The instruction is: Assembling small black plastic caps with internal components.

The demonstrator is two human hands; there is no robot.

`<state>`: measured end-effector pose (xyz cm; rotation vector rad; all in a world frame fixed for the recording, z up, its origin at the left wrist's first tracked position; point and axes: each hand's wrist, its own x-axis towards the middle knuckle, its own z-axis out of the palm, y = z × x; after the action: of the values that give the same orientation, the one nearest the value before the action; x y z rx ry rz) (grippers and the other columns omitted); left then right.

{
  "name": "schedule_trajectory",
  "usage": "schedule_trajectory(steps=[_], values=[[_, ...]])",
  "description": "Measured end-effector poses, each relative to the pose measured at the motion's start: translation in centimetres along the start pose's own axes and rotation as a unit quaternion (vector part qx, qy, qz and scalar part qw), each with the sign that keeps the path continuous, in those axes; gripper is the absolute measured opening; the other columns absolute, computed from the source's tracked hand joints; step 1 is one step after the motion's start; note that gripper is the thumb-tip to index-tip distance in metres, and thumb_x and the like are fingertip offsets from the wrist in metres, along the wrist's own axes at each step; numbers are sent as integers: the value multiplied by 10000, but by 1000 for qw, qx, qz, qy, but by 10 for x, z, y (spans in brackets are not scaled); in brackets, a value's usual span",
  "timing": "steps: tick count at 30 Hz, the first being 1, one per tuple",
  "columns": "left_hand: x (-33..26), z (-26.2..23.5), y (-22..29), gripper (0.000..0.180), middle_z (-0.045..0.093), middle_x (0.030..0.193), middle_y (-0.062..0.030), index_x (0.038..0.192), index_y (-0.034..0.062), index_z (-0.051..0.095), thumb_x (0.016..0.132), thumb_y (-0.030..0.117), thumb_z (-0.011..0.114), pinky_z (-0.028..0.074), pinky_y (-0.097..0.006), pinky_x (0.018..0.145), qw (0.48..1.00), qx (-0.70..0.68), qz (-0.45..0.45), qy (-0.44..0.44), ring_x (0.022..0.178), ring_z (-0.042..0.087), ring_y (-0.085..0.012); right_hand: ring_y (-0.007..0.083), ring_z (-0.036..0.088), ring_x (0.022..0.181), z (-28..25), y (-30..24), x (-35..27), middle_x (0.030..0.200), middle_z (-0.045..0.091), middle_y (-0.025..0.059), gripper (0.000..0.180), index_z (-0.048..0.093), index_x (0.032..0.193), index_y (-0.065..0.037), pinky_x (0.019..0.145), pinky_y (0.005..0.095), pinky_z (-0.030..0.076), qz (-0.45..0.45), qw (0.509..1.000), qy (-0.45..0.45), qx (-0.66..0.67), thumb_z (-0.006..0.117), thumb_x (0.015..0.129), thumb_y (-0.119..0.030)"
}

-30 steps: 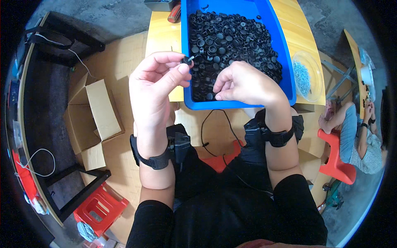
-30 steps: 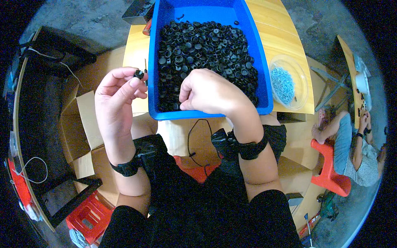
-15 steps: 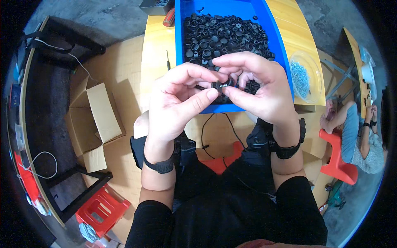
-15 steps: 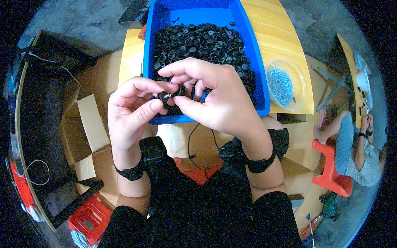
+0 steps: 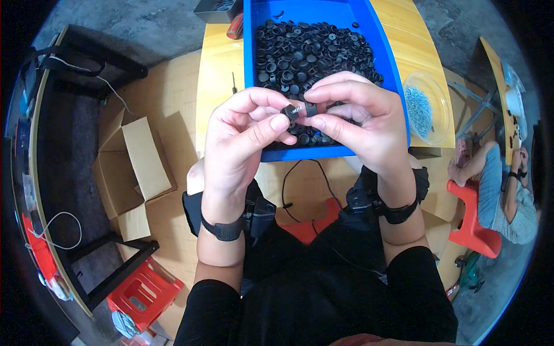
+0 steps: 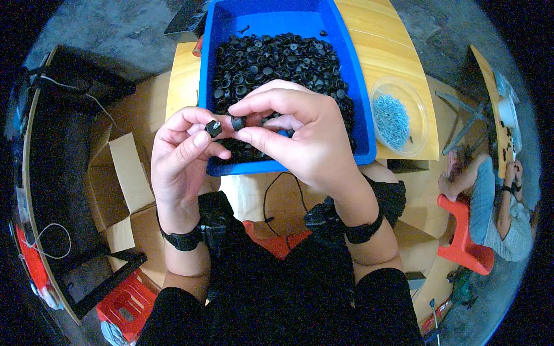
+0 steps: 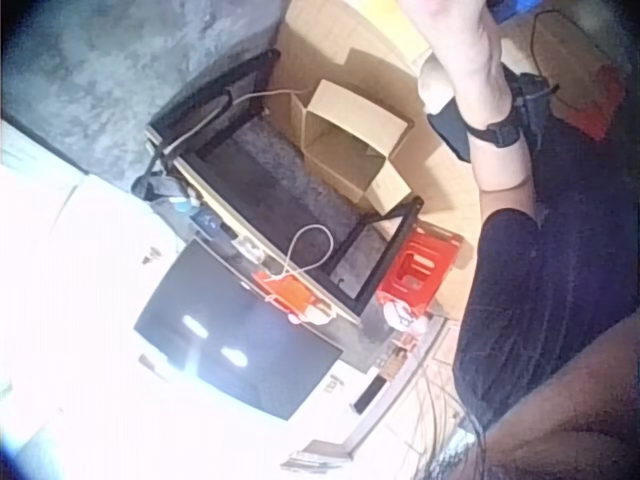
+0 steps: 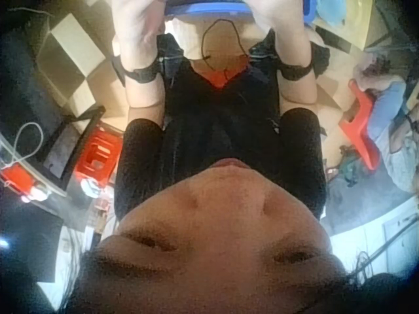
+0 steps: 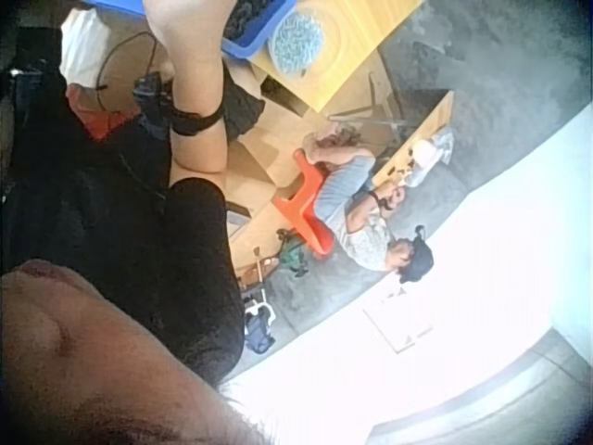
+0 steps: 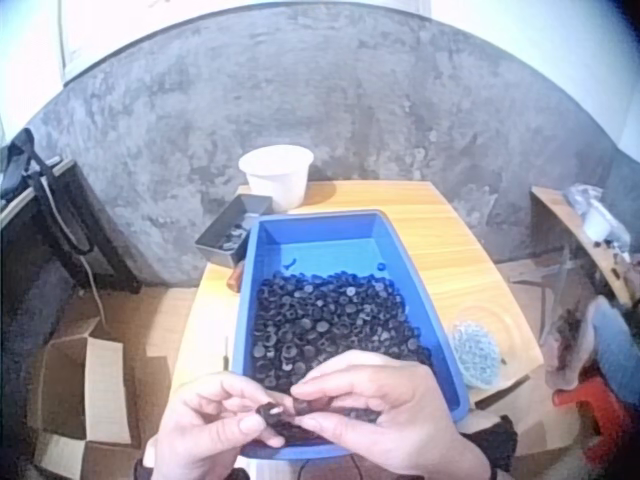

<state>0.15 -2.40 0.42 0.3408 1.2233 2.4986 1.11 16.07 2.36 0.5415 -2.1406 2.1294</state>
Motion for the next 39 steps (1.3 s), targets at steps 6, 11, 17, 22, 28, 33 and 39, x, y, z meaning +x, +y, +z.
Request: schedule_trajectory(steps=[6,11,17,22,28,33,39], values=[[-3,3,1,193,635,959,-143,981,-21,573,798,11,625,521,-251,692,1000,11,23,-12,845,617,-160,97,600,791,3,-5,-5,876,637,58,217,632,982,8,681,226,502,64,997,7,51,669,771,-28],[-7,12,5,221,632,963,-136,966,-35,575,758,-44,648,508,-245,735,991,102,82,-14,873,605,-143,85,593,752,0,-6,-4,844,636,52,238,623,1001,10,667,211,490,104,993,10,52,670,771,-29],[-12,11,5,240,628,935,-136,964,-59,580,736,-84,651,513,-228,728,988,118,98,-9,841,609,-134,96,578,769,-8,-9,-3,866,614,59,290,619,1003,19,657,217,482,-6,994,-12,106,672,720,55],[-13,22,7,253,623,907,-124,960,-64,584,720,-94,661,515,-224,712,979,158,127,16,806,610,-128,105,575,773,-1,-14,-8,859,601,57,299,619,995,23,670,225,486,24,994,-27,107,667,706,83],[-16,25,12,236,616,884,-107,930,-62,601,708,-77,681,516,-233,706,971,203,126,25,783,602,-126,104,574,765,0,-14,-8,848,597,57,283,627,980,13,666,224,489,21,994,-37,99,670,707,74],[-16,28,11,241,623,877,-108,900,-38,600,681,-50,701,460,-205,599,963,231,131,44,700,568,-102,93,574,760,-1,-14,-8,846,604,49,265,628,985,11,668,219,491,48,993,-32,102,671,726,48],[-17,28,11,218,611,857,-93,912,-56,615,706,-71,683,511,-226,689,960,240,140,42,758,592,-116,87,577,762,-1,-11,-8,840,610,40,258,629,993,5,671,218,491,55,991,-35,114,672,740,29]])
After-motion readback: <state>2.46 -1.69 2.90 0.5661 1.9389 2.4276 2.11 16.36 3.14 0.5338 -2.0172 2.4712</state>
